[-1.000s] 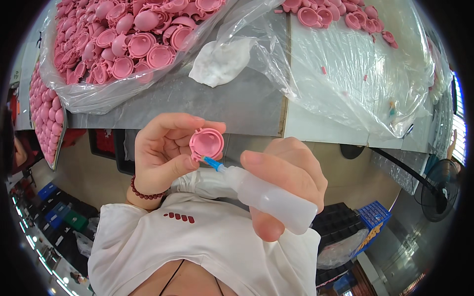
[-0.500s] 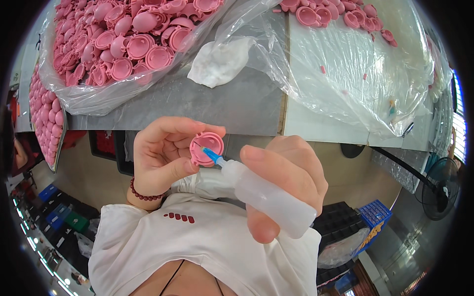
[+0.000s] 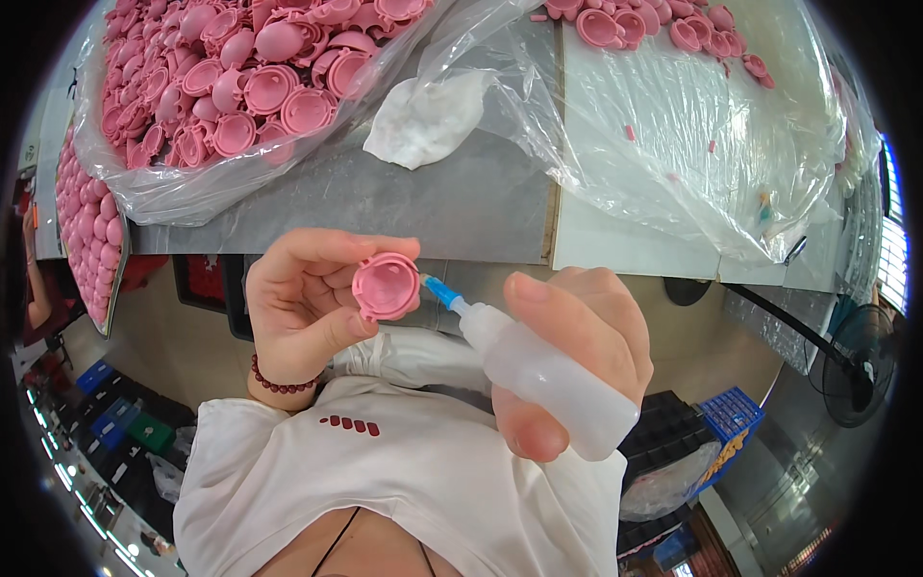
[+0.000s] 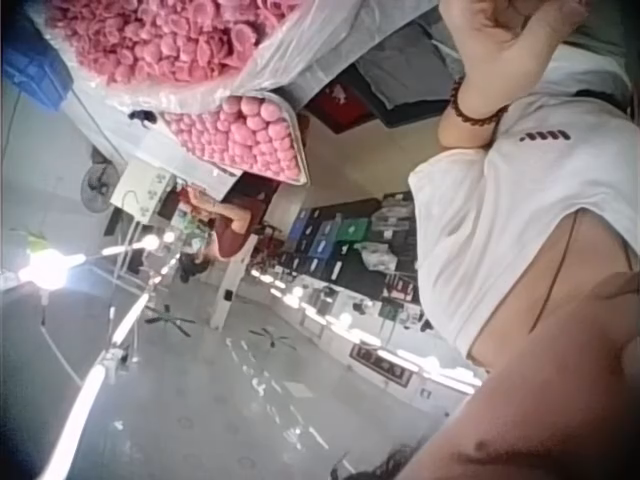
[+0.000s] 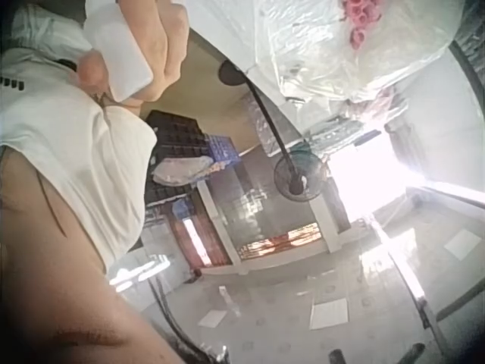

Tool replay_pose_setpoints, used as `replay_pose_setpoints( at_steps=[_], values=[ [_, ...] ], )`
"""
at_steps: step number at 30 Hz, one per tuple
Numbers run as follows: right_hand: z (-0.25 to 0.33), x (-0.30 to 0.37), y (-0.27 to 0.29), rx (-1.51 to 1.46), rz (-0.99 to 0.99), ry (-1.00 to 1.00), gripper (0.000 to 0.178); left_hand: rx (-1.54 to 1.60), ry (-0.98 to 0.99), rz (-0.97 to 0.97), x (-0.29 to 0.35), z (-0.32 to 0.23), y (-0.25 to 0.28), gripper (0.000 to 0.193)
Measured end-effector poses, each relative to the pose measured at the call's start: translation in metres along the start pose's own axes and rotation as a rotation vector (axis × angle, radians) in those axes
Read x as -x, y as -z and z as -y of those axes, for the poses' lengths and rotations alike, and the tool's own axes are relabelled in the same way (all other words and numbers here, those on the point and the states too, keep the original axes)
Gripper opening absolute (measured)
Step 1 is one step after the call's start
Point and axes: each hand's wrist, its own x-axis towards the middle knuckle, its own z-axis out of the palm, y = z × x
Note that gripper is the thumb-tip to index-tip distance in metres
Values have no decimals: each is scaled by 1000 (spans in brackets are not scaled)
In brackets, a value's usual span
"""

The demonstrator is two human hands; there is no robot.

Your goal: Applying glue to pink plastic shell components and pressing them together to assemble spherical toy parts.

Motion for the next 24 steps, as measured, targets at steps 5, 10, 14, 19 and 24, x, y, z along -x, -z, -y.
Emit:
replay_pose_setpoints(
  at_steps=[5, 10, 14, 19, 24],
  values=[
    [0, 4, -4, -97, 19, 100, 64, -59, -104, -41, 2, 2, 0, 34],
    [6, 7, -3, -222, 127, 69, 64, -14, -112, -36, 2, 7, 0, 37],
    [-7, 10, 34, -501, -128, -33, 56, 353, 94, 58, -2, 3, 2, 42],
    [-59, -8, 116, 557, -602, 22, 29, 519, 244, -57, -7, 2, -5, 47],
    [-119, 2, 237, 571, -616, -396, 38, 621, 278, 18, -11, 3, -6, 45]
  ],
)
